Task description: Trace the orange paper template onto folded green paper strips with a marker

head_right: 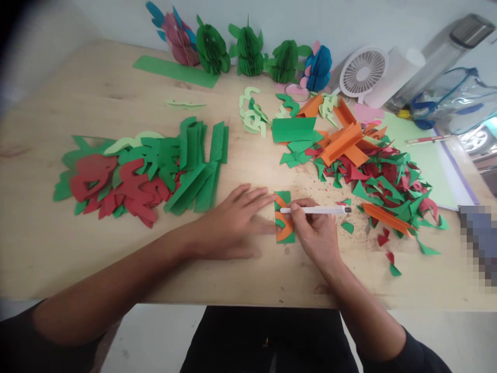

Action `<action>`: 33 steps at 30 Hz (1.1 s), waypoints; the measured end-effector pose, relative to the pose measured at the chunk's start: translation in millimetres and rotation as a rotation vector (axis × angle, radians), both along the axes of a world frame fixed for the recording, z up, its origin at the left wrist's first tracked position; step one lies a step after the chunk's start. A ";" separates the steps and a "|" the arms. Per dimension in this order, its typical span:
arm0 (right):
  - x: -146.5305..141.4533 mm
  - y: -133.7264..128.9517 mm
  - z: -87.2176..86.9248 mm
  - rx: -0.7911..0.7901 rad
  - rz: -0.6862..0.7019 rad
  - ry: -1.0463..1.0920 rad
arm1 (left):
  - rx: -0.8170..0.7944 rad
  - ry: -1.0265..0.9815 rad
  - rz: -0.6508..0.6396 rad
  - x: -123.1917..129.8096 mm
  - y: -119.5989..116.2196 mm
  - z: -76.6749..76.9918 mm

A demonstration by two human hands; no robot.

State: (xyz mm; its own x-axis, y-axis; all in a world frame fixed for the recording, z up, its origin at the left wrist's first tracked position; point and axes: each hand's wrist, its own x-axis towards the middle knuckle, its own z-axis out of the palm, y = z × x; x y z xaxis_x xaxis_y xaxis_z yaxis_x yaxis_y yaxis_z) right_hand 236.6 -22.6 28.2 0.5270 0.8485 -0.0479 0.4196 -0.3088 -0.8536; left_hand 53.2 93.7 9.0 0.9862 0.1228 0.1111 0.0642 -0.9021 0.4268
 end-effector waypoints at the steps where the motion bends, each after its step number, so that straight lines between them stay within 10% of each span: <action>1: 0.2 0.2 0.0 0.000 -0.001 0.001 | 0.000 0.001 -0.001 0.0 0.1 0.1; 33: -0.7 1.3 2.9 0.002 0.017 -0.041 | 0.004 -0.005 -0.003 -0.2 0.1 -0.5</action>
State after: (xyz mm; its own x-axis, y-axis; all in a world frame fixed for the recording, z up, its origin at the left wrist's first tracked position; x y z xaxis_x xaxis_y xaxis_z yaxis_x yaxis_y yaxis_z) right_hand 235.9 -21.3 31.2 0.5139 0.8575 -0.0249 0.4598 -0.2998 -0.8359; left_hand 53.0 93.8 8.5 0.9860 0.1193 0.1162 0.0595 -0.9041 0.4232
